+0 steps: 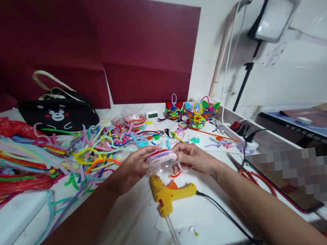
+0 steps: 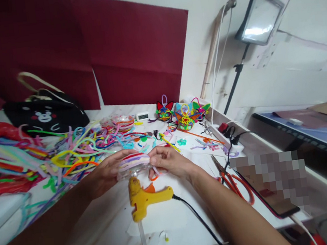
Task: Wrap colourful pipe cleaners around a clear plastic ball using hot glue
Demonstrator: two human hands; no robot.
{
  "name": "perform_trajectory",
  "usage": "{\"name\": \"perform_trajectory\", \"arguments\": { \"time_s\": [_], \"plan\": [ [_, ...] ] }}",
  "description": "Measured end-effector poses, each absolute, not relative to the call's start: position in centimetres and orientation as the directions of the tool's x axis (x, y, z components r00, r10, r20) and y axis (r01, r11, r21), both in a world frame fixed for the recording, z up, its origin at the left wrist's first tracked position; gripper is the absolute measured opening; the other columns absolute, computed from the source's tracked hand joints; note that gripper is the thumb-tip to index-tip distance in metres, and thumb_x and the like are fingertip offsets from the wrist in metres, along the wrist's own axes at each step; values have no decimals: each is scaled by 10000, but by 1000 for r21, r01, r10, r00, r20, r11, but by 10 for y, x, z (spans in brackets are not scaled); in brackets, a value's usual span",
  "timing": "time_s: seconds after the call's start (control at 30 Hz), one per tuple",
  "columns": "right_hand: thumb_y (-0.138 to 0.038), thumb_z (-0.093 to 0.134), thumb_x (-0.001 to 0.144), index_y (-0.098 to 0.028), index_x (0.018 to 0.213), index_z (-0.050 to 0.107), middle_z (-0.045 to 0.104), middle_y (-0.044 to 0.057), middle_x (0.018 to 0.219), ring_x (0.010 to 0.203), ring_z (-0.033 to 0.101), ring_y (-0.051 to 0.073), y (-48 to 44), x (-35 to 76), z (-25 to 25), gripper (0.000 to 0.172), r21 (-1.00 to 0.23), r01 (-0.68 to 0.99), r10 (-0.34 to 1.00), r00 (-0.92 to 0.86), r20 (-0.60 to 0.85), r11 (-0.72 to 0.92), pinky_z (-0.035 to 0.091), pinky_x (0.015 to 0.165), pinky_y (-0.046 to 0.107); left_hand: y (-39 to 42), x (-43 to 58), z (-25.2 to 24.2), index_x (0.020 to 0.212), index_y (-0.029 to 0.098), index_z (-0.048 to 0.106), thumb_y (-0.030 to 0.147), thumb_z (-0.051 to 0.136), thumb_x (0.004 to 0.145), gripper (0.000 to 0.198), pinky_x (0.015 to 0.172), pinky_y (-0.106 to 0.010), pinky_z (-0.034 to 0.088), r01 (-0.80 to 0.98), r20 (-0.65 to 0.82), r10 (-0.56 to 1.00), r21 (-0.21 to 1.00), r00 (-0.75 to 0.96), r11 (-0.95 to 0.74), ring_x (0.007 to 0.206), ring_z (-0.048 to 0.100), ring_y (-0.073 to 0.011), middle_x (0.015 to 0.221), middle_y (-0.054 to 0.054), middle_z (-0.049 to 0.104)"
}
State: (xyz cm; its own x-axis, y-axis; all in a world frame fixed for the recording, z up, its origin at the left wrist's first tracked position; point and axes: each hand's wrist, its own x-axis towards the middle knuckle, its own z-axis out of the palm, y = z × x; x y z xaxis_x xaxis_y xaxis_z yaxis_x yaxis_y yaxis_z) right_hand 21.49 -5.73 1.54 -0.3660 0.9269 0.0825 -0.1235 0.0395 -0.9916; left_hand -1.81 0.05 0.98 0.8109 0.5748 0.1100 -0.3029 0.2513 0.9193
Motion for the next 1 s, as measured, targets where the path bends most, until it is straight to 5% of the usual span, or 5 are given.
{"name": "perform_trajectory", "arguments": {
  "time_s": [0.17,0.37,0.63,0.9,1.0],
  "plan": [
    [-593,822,646,-177,863,596,717,6,619,546,644,127,-56,215,13,521,-989,-149,945,-325,42,-7,363,519,209,3,-16,5,1173,199,698,276,778,687,499,851,-268,538,-282,66,592,918,803,280,1013,683,-233,1133,-66,741],
    [-628,807,634,-184,820,565,708,4,582,457,566,96,-55,213,14,540,-989,-146,954,-300,15,-30,288,456,194,5,-13,0,1155,203,688,270,696,760,401,937,-443,558,-321,89,589,897,803,303,1108,647,-290,1183,-85,716],
    [-656,776,647,-203,764,502,672,-20,527,406,519,83,-59,209,21,542,-998,-63,982,-187,6,-5,259,427,187,-2,-9,6,1027,224,714,266,680,754,278,788,-381,602,-309,30,678,905,735,294,977,687,-290,1069,-87,727],
    [-649,700,747,-197,784,548,611,-22,598,511,543,117,-57,213,19,479,-957,155,968,-92,234,246,372,486,237,1,-8,2,1005,230,689,253,724,698,309,817,-415,599,-353,24,762,895,647,272,1023,658,-305,1139,-95,706],
    [-579,683,808,-194,833,596,654,19,753,672,597,146,-58,216,21,396,-880,288,922,-25,386,377,459,630,278,2,-7,4,1009,204,661,237,743,673,348,828,-428,597,-388,11,823,886,567,256,1009,655,-287,1122,-87,701]
  ]
}}
